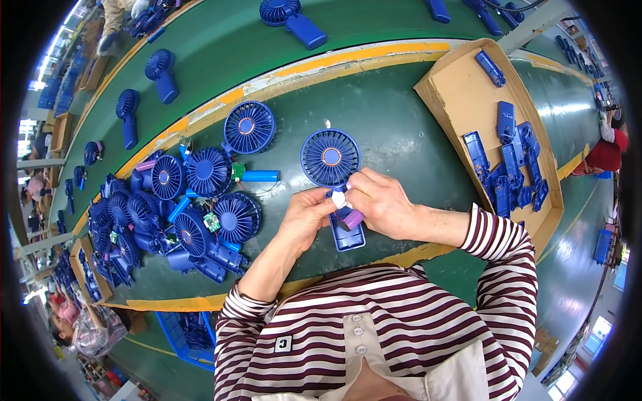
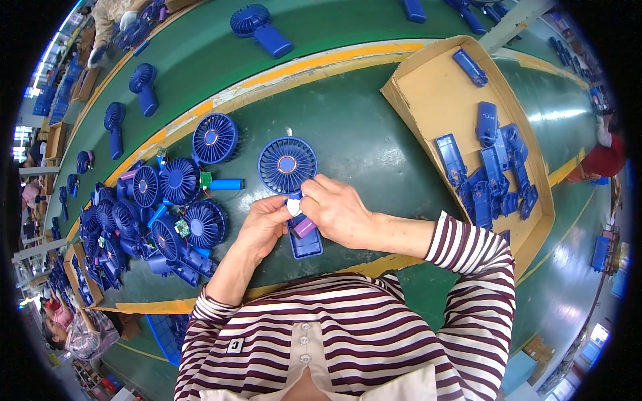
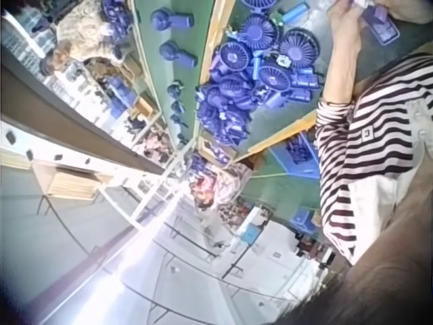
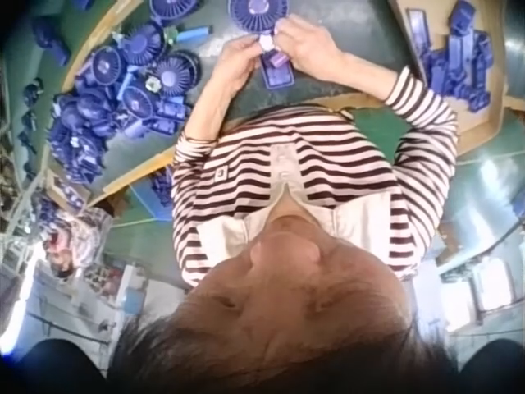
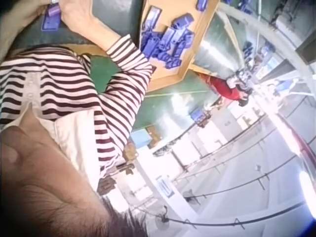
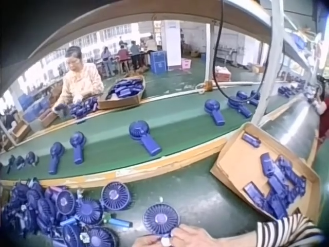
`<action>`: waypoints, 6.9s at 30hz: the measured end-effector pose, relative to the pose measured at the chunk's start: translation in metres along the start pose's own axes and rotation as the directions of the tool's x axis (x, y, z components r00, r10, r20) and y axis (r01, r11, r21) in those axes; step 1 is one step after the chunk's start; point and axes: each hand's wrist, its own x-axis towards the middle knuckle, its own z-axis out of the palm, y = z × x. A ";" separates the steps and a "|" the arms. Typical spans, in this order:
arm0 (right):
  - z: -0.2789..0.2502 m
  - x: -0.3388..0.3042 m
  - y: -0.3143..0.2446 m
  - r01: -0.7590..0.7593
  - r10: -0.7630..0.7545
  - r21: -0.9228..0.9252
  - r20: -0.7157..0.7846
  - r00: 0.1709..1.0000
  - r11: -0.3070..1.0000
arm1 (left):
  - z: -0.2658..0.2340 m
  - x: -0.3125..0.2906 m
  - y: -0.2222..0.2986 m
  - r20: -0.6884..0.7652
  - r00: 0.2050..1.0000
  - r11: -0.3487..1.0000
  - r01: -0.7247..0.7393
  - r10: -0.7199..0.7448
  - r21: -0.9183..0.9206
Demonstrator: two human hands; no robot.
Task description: The person assembles handheld fans by inserting batteries and circuit boards into the fan handle casings and snapping the plastic covers onto the handles by hand.
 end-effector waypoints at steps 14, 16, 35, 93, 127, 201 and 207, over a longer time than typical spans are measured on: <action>-0.009 0.007 -0.011 -0.410 0.391 0.095 0.174 0.904 0.907 | 0.009 0.007 -0.009 -0.196 0.965 0.983 -0.161 0.176 0.086; -0.021 0.007 -0.012 -0.476 0.421 0.151 0.292 0.859 0.866 | 0.008 0.006 0.000 -0.218 0.958 0.979 -0.165 0.188 0.120; -0.003 -0.027 -0.038 0.105 -0.104 -0.103 0.012 0.995 0.989 | 0.010 0.007 0.007 -0.144 0.979 0.988 -0.136 0.147 0.078; 0.038 -0.004 -0.032 -0.520 0.693 0.525 -0.204 0.692 0.674 | 0.020 0.008 0.004 -0.289 0.867 0.874 -0.461 0.407 -0.152; -0.186 -0.063 0.122 -0.160 0.499 -0.884 0.092 0.861 0.439 | 0.010 -0.005 -0.002 -0.076 0.988 0.990 -0.131 0.134 0.044; 0.007 0.005 -0.047 -0.276 0.310 -0.345 0.047 0.949 0.897 | 0.012 -0.001 -0.008 -0.123 0.984 0.942 -0.158 0.126 -0.295; 0.008 0.005 -0.042 -0.224 0.284 -0.383 0.108 0.953 0.896 | 0.018 -0.001 -0.003 -0.201 0.970 0.960 -0.178 0.135 -0.214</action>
